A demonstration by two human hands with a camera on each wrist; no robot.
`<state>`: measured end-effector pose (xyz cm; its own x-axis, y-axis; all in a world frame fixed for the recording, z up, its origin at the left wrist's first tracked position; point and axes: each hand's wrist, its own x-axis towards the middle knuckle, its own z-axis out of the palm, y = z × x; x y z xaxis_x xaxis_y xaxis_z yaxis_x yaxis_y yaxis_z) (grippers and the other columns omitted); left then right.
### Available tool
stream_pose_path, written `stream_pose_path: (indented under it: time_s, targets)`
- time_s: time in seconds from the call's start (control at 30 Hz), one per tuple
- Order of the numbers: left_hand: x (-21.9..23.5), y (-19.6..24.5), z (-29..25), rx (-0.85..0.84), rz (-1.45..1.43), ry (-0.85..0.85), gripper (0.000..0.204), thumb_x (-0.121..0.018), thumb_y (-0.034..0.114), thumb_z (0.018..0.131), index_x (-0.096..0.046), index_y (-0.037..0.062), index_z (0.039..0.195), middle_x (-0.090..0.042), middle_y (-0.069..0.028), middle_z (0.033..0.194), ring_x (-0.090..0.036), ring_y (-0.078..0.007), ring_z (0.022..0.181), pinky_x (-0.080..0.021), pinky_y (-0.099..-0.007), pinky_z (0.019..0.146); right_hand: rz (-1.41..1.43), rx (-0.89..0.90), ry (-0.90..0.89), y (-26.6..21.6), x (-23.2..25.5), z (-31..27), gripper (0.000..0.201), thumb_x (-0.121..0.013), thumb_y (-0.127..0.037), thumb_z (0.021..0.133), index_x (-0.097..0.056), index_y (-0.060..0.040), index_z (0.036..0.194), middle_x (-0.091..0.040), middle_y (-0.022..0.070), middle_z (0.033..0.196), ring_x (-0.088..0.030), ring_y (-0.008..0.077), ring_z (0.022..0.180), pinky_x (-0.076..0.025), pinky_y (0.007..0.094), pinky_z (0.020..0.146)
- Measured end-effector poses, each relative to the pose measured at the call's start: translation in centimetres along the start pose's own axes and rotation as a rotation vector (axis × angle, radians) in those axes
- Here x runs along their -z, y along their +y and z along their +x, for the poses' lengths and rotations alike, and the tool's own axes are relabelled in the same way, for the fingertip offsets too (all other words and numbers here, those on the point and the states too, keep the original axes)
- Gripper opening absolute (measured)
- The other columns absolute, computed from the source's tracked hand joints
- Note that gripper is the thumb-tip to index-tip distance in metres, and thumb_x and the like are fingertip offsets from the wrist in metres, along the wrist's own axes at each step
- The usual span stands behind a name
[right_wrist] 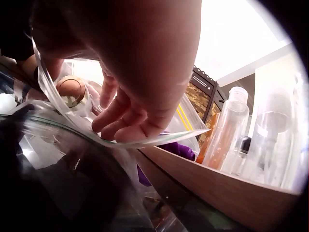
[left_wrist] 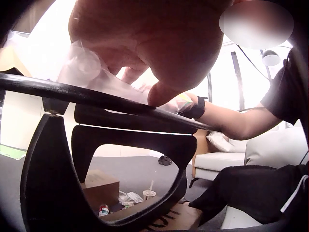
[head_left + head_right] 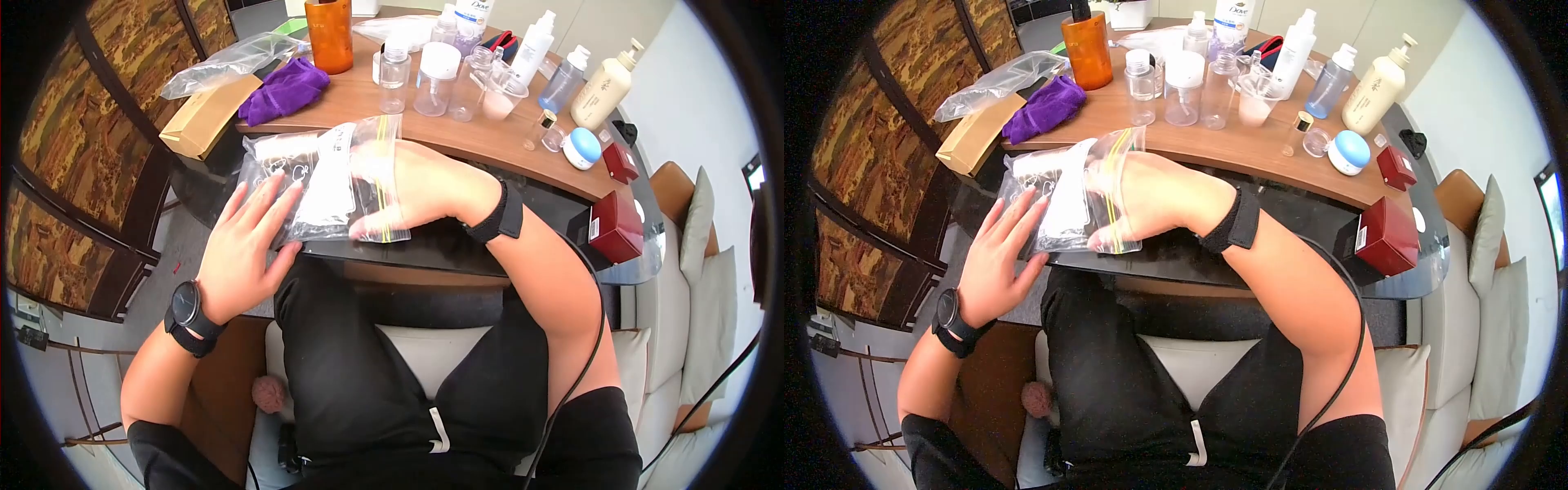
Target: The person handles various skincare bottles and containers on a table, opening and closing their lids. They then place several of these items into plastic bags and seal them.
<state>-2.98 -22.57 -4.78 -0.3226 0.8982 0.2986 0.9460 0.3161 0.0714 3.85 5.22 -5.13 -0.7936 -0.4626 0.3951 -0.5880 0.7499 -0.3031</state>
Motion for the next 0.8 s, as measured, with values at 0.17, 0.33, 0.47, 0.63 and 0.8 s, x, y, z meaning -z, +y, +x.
stream_pose_path:
  time_s: [0.17,0.33,0.47,0.63,0.8]
  targets:
    - [0.0,0.2,-0.1,-0.067,-0.008,-0.013,0.075,-0.073,0.017,0.081,-0.043,0.0029,0.148,-0.045,-0.0237,0.149,-0.044,-0.0369,0.138,-0.029,-0.0491,0.118,0.016,-0.030,-0.025,0.3,-1.1,0.5,0.046,-0.076,-0.041,0.077,-0.064,0.0021,0.087,-0.064,0.0209,0.087,-0.064,0.0416,0.083,-0.052,0.0467,0.077]
    - [0.3,0.4,-0.1,0.031,0.081,-0.026,0.075,-0.074,0.031,0.082,-0.046,0.0036,0.146,-0.046,-0.0248,0.148,-0.043,-0.0394,0.138,-0.028,-0.0492,0.118,0.087,-0.136,-0.047,0.1,0.7,0.2,0.038,-0.074,-0.032,0.078,-0.068,-0.0011,0.100,-0.068,0.0205,0.098,-0.066,0.0389,0.089,-0.053,0.0460,0.080]
    - [0.0,-0.4,-0.7,0.101,0.238,-0.074,0.073,-0.070,0.047,0.085,-0.051,0.0040,0.142,-0.048,-0.0270,0.145,-0.043,-0.0405,0.138,-0.027,-0.0494,0.118,0.110,-0.223,0.276,0.4,3.0,-0.2,0.032,-0.074,-0.024,0.079,-0.069,-0.0053,0.104,-0.070,0.0129,0.088,-0.069,0.0250,0.079,-0.054,0.0368,0.071]
    - [-0.2,-0.4,-1.0,0.158,0.263,-0.055,0.076,-0.065,0.056,0.087,-0.053,0.0039,0.141,-0.050,-0.0293,0.141,-0.045,-0.0408,0.136,-0.026,-0.0504,0.118,0.106,-0.136,0.740,0.8,3.6,-0.1,0.031,-0.076,-0.014,0.078,-0.064,-0.0055,0.105,-0.059,0.0002,0.074,-0.054,0.0105,0.066,-0.046,0.0258,0.060]
    - [-0.5,-0.3,-1.0,0.135,0.267,-0.020,0.077,-0.064,0.057,0.087,-0.053,0.0020,0.139,-0.051,-0.0306,0.139,-0.046,-0.0423,0.134,-0.026,-0.0525,0.117,-0.163,-0.057,0.932,-0.4,3.5,0.7,0.035,-0.076,-0.012,0.079,-0.063,-0.0069,0.112,-0.060,0.0000,0.075,-0.056,0.0120,0.068,-0.045,0.0261,0.060]
